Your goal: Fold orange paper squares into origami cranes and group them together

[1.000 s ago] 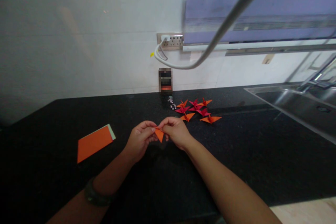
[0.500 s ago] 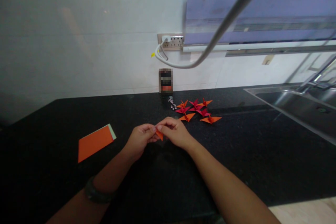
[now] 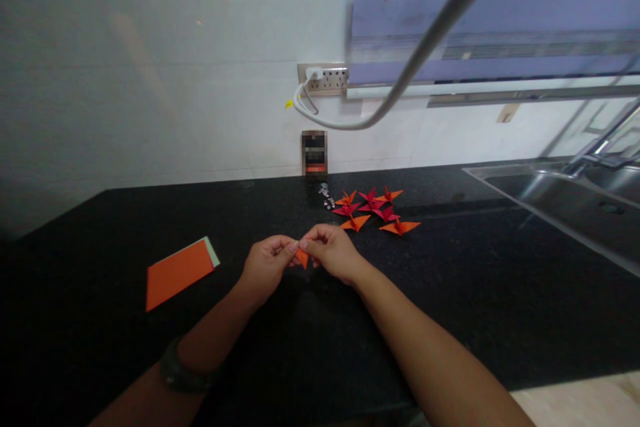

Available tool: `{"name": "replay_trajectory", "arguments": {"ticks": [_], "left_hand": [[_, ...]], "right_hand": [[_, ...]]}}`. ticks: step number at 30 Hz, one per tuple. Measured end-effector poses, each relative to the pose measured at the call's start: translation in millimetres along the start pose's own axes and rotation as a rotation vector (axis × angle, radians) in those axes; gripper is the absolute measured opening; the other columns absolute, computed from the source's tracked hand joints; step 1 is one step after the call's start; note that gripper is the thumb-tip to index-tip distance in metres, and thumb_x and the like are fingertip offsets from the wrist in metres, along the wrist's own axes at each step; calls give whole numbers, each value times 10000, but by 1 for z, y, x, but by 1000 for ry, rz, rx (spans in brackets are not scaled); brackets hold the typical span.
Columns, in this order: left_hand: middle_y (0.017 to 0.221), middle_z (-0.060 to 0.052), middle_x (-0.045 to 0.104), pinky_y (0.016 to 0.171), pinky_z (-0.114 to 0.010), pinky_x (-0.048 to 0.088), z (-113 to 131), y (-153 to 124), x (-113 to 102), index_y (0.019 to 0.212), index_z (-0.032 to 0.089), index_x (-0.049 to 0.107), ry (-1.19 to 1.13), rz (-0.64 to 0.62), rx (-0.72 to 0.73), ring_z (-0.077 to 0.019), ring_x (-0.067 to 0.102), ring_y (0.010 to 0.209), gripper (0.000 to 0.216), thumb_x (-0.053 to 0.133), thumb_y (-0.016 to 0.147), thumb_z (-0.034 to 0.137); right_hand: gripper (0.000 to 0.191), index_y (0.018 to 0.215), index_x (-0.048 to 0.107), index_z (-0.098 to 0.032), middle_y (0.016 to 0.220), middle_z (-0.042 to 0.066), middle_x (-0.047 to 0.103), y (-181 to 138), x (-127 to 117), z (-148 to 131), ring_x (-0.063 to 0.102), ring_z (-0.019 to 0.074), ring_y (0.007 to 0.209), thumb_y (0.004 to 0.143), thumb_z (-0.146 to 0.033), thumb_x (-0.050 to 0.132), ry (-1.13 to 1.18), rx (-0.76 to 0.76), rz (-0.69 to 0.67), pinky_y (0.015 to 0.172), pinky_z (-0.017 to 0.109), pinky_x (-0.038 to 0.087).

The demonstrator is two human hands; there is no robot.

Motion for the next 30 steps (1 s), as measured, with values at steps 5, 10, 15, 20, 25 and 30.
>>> {"name": "replay_trajectory", "arguments": {"ticks": [5,10,15,20,25,30], "left_hand": [[545,-16,607,527,-227,432,13,-3,-1,627,131,607,47,-3,82,-118,552,524,155,564,700,261],[546,-11,605,524,-224,419,12,-3,-3,643,129,613,-2,31,38,-109,537,518,159,588,684,281],[562,9,589,536,-210,412,1,-3,7,639,131,571,-137,-33,-89,-89,528,533,167,633,645,285],[596,9,587,552,-202,412,2,-3,8,665,132,556,-119,-45,-65,-82,536,561,113,570,698,240],[634,9,579,536,-216,430,-4,-2,14,752,144,538,-13,-121,-51,-88,555,540,88,495,746,220],[613,22,547,466,-201,407,-7,-2,16,766,148,523,22,-146,-50,-71,510,466,114,502,742,257]], "right_hand": [[190,610,565,-133,505,-24,541,-2,0,-12,445,67,422,651,-302,639,12,-77,27,433,208,349],[195,597,560,-136,500,-26,526,-1,-4,-14,434,71,428,653,-307,636,-20,-97,67,436,212,335],[209,596,534,-147,490,-36,508,-2,-9,-18,413,68,424,686,-321,608,-48,-146,115,428,206,317],[204,604,544,-145,500,-24,540,-1,-5,-18,442,73,437,696,-320,594,-82,-128,108,440,204,329],[193,634,517,-156,535,-24,547,2,0,-8,488,92,486,699,-325,583,-115,-103,44,478,215,356],[216,580,512,-156,522,-28,515,2,-8,-8,431,84,485,699,-321,585,-191,-154,112,480,215,331]]}}
Point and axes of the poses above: each hand's wrist, its own y-axis towards the middle knuckle, its own x-axis out of the palm, z = x × y, the point moved 9 cm from there along y, towards the middle knuckle
